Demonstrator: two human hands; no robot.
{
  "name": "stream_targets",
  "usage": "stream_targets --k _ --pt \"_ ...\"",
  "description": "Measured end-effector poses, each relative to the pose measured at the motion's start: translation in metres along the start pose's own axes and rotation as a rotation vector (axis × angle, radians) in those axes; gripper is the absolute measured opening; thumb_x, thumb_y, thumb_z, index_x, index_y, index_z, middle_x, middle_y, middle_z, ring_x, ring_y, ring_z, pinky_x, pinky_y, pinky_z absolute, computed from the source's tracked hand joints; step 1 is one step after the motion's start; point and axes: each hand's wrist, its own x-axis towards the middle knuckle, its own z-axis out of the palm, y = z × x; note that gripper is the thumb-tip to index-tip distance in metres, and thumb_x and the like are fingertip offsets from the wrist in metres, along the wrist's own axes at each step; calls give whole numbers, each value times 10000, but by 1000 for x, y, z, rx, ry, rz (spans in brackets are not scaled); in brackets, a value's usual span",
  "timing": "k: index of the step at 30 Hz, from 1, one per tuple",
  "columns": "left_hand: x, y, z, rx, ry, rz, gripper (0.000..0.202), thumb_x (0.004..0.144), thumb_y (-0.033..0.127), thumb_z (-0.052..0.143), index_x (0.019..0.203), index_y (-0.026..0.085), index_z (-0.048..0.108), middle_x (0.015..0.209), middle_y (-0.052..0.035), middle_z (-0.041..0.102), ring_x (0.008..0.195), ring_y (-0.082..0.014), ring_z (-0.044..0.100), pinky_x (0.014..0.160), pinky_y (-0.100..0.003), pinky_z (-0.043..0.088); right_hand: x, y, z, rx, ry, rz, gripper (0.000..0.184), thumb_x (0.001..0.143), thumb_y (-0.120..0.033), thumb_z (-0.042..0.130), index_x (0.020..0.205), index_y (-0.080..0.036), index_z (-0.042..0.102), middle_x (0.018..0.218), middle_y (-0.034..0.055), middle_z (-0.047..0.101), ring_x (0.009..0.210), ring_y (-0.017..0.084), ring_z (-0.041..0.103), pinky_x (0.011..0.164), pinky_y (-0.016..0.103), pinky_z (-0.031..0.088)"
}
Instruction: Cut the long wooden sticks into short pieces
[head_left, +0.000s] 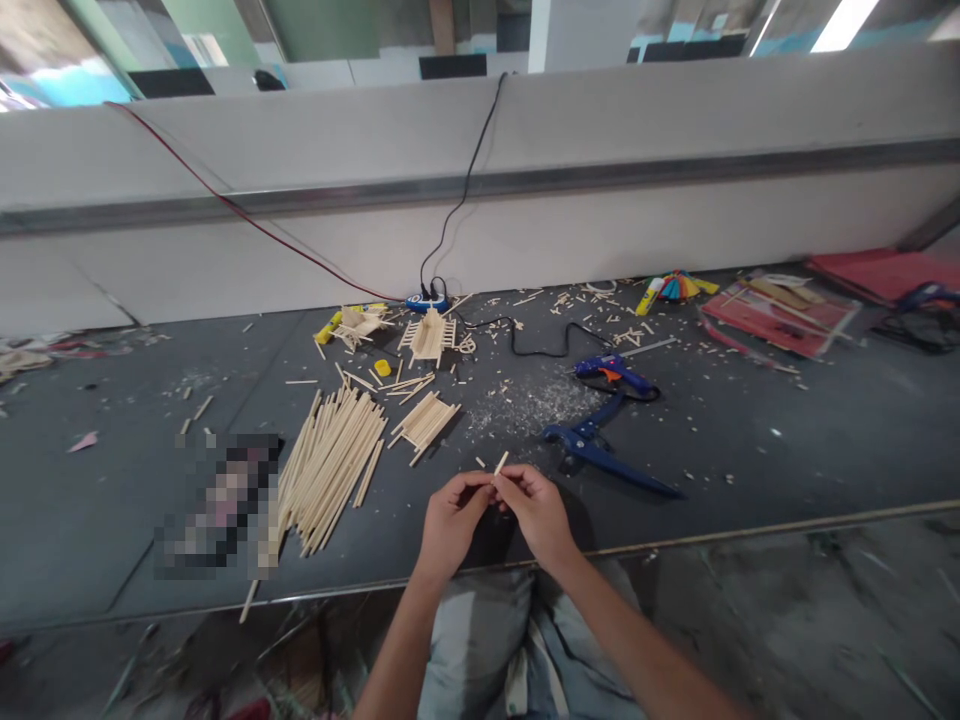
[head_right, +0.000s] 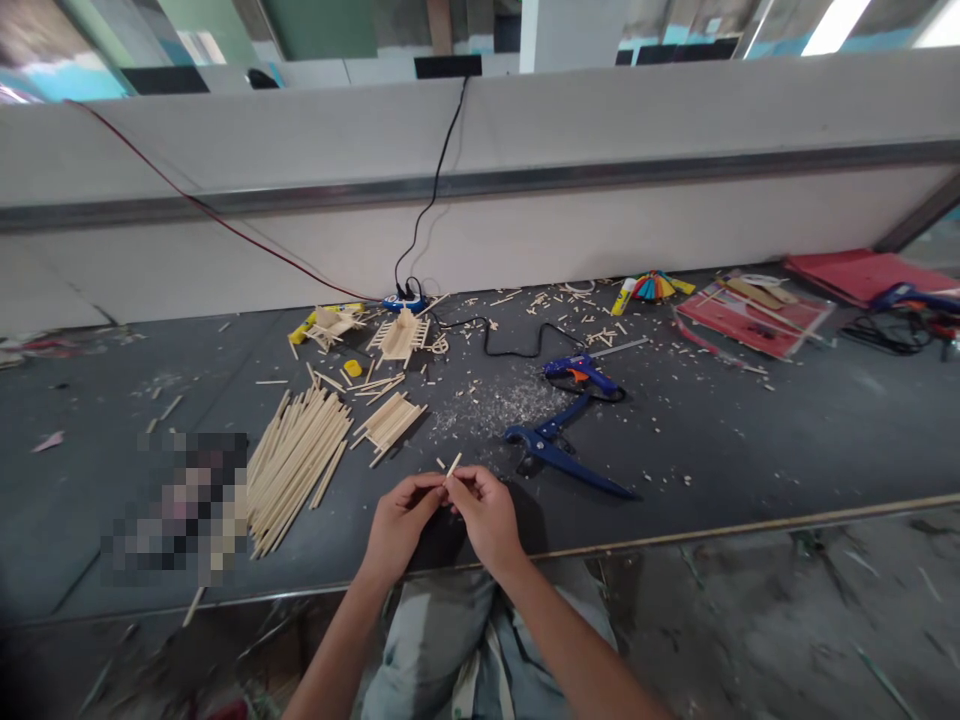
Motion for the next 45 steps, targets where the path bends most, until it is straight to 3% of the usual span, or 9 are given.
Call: stream_targets --k 45 --pt "6 -1 5 -7 -67 41 141 749 255 583 829 168 660 809 -24 665 743 -137 604 715 -241 482 0 7 -6 40 28 -37 215 747 -369 591 834 -172 599 726 20 626 639 138 552 594 265 445"
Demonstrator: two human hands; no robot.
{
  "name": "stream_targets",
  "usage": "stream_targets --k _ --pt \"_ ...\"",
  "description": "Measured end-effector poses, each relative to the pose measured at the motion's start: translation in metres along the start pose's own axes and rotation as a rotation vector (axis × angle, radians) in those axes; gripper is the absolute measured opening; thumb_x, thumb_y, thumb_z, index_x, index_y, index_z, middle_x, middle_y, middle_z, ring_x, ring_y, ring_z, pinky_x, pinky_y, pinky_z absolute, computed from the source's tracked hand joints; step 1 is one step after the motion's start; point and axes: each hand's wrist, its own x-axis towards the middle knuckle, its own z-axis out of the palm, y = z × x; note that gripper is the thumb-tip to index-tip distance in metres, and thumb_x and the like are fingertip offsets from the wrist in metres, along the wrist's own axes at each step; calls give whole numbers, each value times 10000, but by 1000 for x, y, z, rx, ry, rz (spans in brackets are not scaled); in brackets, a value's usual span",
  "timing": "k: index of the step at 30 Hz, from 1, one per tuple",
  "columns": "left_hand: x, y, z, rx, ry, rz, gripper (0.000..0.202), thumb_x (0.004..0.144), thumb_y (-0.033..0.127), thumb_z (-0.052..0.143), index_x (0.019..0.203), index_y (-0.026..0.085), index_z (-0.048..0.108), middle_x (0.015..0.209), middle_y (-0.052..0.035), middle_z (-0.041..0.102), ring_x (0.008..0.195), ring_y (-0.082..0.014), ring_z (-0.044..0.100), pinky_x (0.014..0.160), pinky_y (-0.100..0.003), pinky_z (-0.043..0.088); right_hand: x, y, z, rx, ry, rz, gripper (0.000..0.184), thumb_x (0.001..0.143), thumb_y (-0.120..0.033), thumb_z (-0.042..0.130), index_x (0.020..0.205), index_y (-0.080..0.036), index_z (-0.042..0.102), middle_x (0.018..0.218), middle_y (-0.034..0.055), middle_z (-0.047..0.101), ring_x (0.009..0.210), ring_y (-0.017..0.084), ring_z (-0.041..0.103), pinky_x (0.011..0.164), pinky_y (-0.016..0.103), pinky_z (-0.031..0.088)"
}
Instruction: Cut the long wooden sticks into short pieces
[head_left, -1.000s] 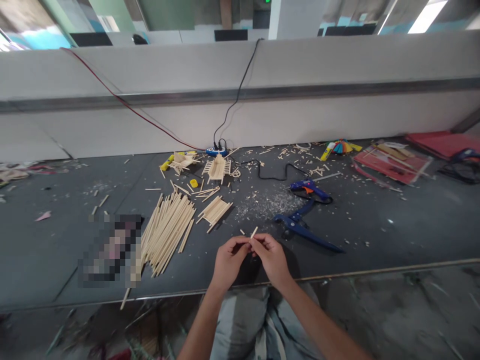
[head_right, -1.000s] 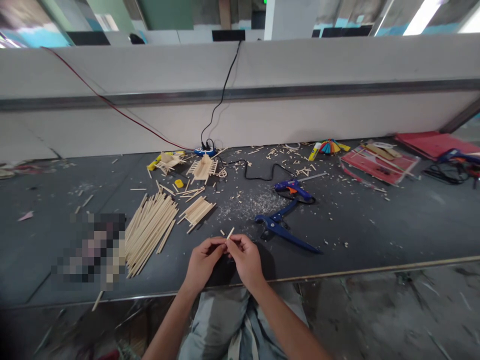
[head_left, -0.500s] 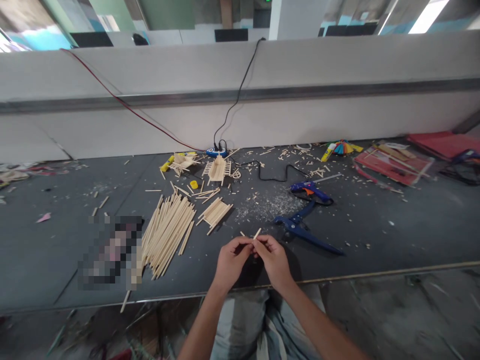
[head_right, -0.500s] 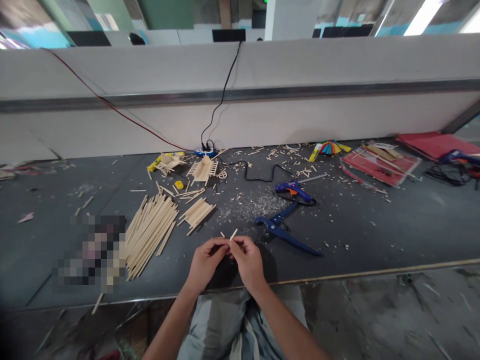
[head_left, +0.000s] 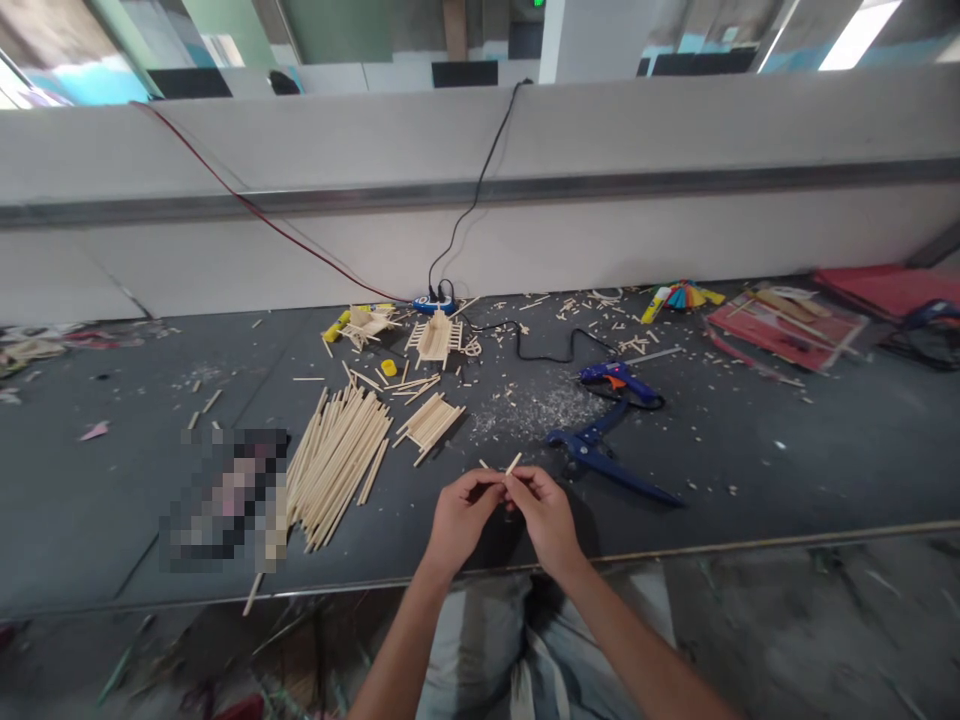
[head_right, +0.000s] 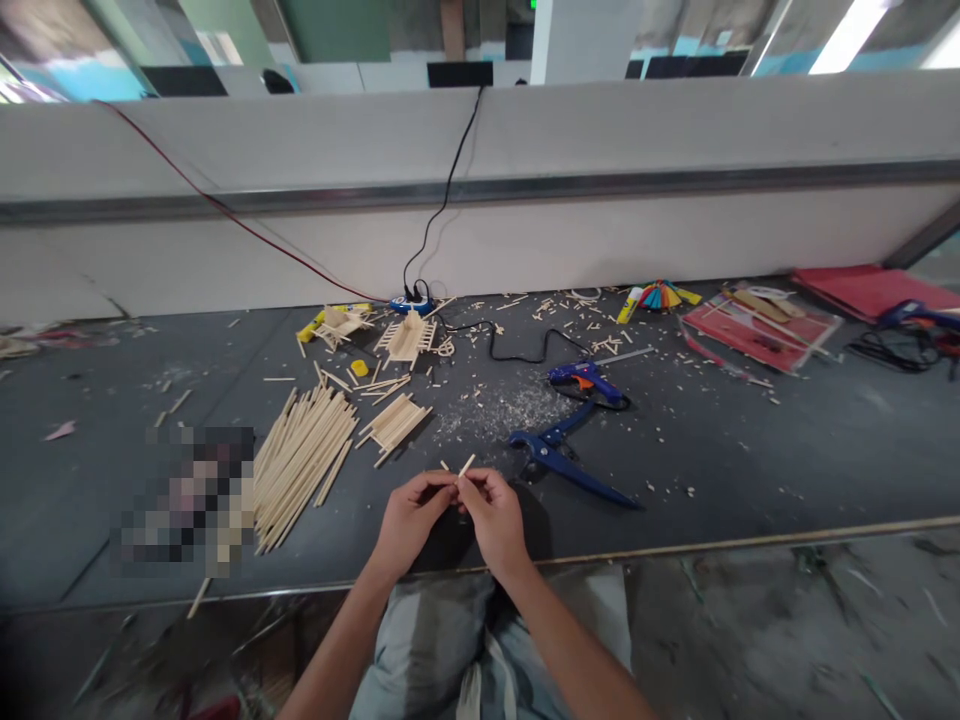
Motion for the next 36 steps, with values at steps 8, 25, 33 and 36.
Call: stream_targets --k 8,25,33,36 --pt "0 -3 0 -25 -13 21 140 756 245 576 836 167 661 804 -25 667 735 -135 605 708 -241 486 -1 0 2 18 19 -15 196 744 -356 598 827 -178 605 719 15 629 638 137 560 586 261 449" --pt "-2 -6 2 -9 0 45 157 753 258 576 854 164 652 810 -31 667 744 -140 609 719 -252 482 -2 -1 0 26 7 -34 172 732 -340 606 805 -184 600 687 -2 617 619 132 561 580 259 444" --pt "-2 -9 1 20 7 54 169 746 275 582 859 173 654 815 -30 671 760 -147 613 735 -264 484 -1 -3 0 17 -1 -47 171 732 -336 600 807 -183 602 682 3 622 614 135 566 575 261 450" --pt "-2 -8 1 19 -2 51 170 744 272 582 859 170 655 813 -31 673 762 -148 615 739 -267 486 -2 -3 0 20 5 -44 168 733 -334 599 809 -184 603 693 7 627 629 139 572 577 262 454"
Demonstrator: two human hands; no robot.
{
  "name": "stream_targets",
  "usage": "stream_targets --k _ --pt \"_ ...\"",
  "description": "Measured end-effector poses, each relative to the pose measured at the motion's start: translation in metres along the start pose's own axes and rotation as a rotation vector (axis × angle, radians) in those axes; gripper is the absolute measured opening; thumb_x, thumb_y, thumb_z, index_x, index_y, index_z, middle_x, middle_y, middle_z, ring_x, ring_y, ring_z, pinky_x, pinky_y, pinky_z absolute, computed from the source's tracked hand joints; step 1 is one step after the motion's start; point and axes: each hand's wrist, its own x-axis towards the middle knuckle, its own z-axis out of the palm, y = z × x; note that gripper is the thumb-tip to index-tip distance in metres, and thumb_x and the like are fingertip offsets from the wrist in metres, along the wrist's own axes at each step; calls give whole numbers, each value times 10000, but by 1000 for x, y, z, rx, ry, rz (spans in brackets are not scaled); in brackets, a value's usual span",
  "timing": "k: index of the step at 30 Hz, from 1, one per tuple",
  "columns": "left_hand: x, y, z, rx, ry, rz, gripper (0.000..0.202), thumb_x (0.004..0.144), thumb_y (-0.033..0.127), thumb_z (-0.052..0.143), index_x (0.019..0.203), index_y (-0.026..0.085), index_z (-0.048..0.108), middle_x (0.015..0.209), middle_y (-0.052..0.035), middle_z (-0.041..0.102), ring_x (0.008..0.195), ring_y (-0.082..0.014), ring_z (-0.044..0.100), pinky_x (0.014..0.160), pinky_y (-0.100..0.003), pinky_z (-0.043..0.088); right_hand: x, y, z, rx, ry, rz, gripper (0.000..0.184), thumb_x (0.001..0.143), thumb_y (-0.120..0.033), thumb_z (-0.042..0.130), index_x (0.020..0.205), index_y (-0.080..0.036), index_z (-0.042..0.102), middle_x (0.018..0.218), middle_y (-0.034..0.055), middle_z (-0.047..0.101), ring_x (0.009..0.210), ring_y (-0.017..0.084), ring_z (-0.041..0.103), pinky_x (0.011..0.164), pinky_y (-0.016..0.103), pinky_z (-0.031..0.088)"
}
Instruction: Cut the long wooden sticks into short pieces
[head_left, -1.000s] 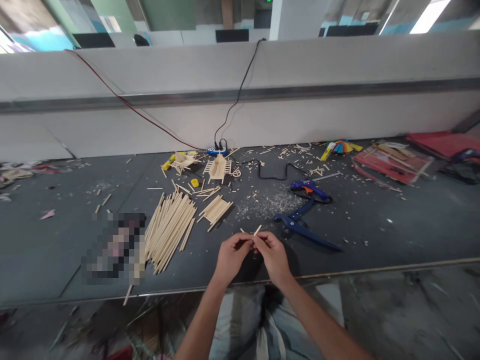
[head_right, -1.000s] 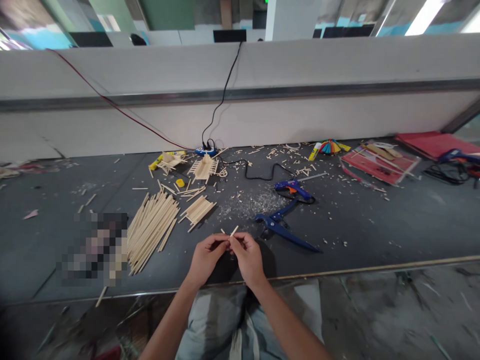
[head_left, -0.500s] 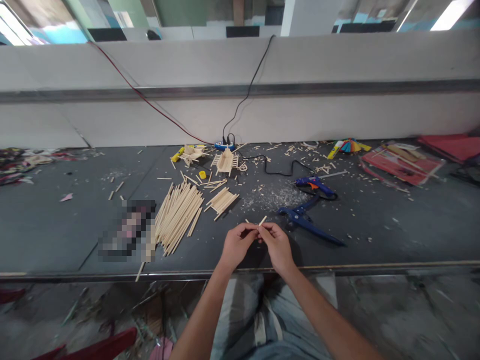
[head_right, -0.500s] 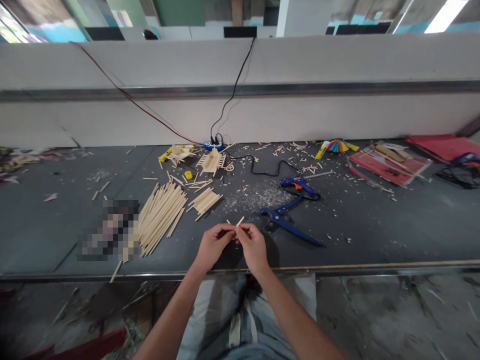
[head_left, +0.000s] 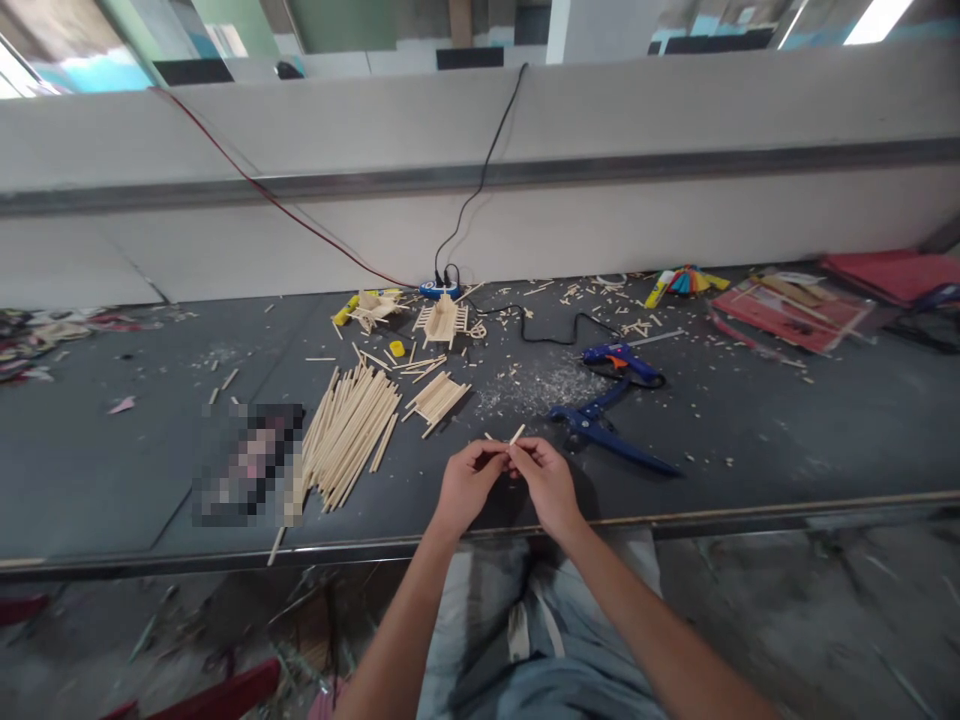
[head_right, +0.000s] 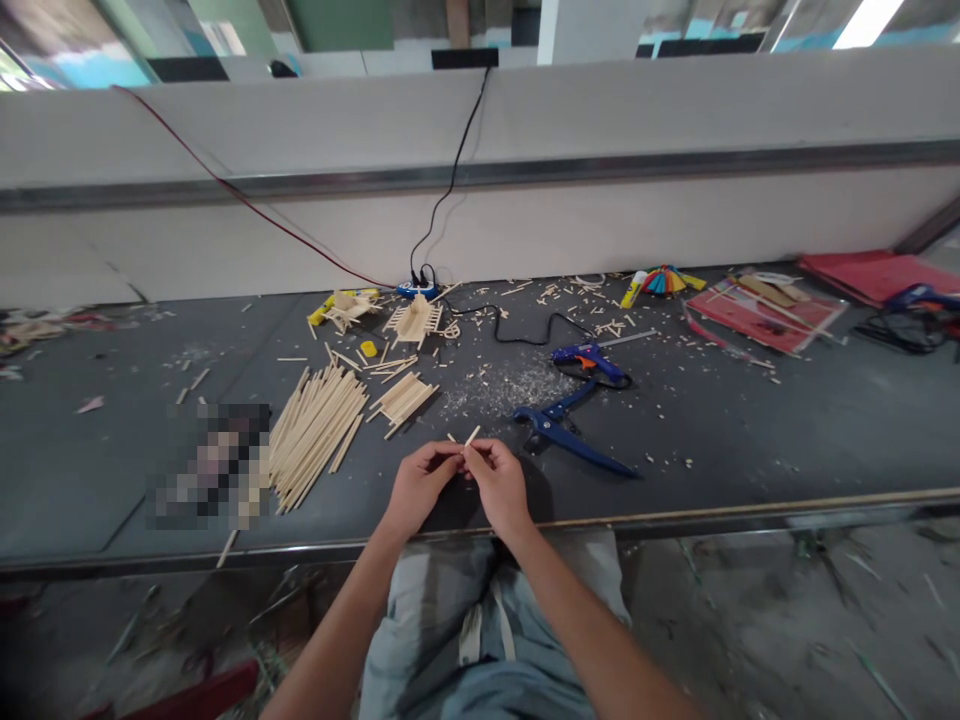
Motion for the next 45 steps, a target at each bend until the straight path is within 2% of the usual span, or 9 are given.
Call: stream_targets --k 30,36,45 --pt "-4 4 1 -5 16 12 152 745 249 579 844 164 656 841 -32 672 769 -142 614 739 -256 487 -2 -1 0 11 30 56 187 702 -342 631 799 -184 614 705 6 624 612 127 552 578 257 454" --pt "-3 5 2 -18 10 -2 156 743 256 582 849 167 653 852 -33 671 774 -145 613 740 -263 489 -3 -2 0 20 14 30 171 722 -336 613 803 -185 611 705 7 620 623 126 553 578 251 459" --pt "-1 5 3 12 11 6 159 739 259 582 847 171 658 805 -20 676 731 -138 615 717 -260 493 -2 -3 -1 41 18 45 193 720 -348 610 811 -177 608 706 10 626 623 126 559 575 250 462"
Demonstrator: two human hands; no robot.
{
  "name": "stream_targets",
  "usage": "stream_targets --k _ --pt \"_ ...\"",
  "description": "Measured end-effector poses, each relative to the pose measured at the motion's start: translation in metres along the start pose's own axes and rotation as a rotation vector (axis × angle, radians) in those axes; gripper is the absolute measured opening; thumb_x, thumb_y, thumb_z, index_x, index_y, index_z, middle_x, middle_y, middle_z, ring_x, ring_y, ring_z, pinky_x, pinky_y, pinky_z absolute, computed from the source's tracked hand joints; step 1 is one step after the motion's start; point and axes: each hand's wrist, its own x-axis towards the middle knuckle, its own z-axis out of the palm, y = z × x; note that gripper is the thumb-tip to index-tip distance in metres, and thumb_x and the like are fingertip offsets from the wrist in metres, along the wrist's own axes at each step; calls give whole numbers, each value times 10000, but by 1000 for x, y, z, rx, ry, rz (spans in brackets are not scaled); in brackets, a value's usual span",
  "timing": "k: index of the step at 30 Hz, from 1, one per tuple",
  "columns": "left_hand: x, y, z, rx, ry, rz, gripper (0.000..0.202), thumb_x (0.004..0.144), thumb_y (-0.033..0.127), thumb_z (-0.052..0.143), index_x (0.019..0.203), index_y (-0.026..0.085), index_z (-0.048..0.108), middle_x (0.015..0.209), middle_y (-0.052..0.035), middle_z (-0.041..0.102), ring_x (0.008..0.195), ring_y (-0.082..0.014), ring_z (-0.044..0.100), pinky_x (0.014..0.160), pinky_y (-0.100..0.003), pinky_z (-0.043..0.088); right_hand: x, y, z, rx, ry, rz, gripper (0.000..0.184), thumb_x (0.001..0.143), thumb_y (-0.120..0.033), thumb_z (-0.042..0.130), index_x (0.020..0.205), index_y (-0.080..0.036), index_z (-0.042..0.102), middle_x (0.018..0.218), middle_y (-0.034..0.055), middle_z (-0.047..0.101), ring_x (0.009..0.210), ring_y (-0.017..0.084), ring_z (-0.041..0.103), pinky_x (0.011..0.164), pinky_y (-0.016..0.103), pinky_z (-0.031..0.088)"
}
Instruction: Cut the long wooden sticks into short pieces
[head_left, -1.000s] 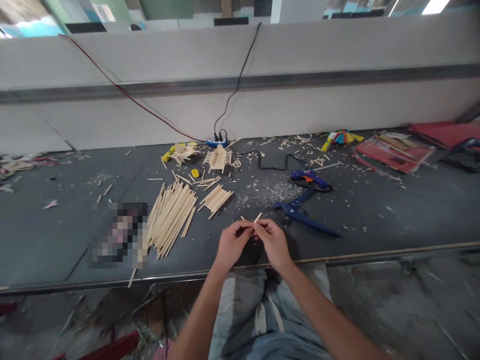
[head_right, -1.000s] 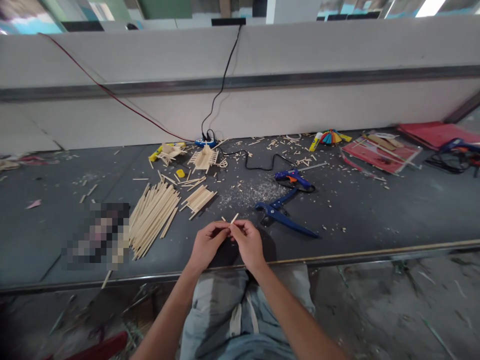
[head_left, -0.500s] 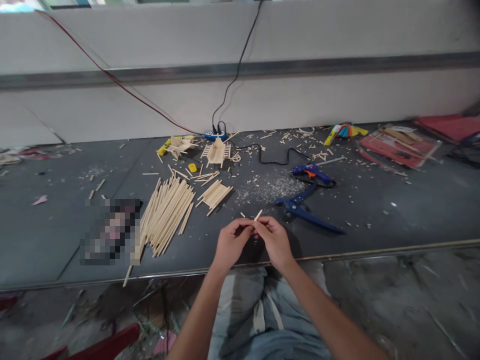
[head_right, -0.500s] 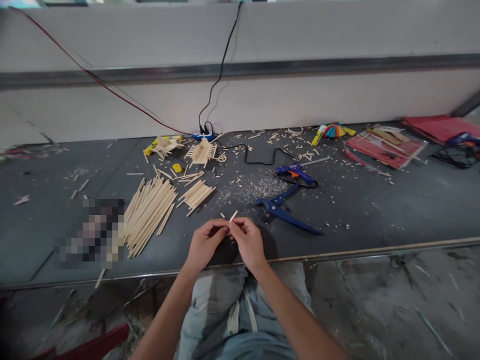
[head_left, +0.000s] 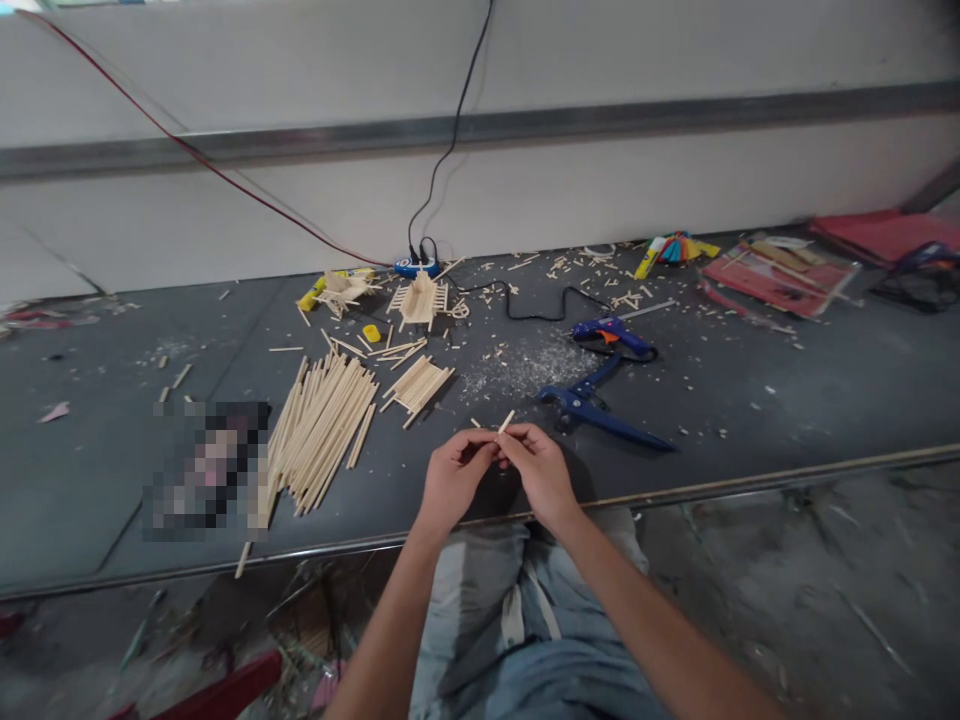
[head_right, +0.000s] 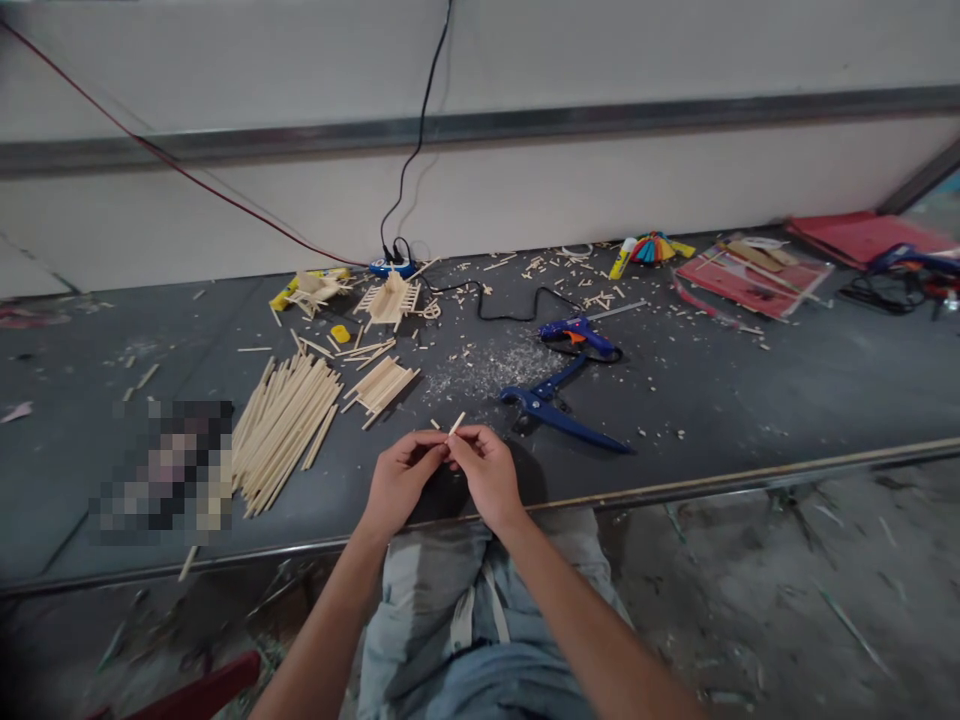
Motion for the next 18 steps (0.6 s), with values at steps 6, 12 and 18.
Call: stream_targets --k 6,12,18 --pt "-2 0 0 -5 15 -2 171 739 267 582 859 169 655 819 -27 672 735 -143 619 716 -269 502 1 1 1 21 4 12 172 709 -331 620 791 -180 614 687 -1 624 620 122 563 575 246 456" --pt "1 -2 1 -7 -2 -10 180 736 274 584 859 164 655 814 -28 673 736 -146 618 725 -278 504 3 0 -1 58 -1 34 184 693 -336 631 786 -177 615 682 -1 625 604 118 564 567 245 458" --pt "3 0 2 23 -6 -8 178 731 274 598 865 175 661 819 -21 682 762 -148 623 735 -268 493 5 -3 -3 78 -28 66 167 688 -317 633 780 -178 618 662 -6 631 602 118 573 568 244 456"
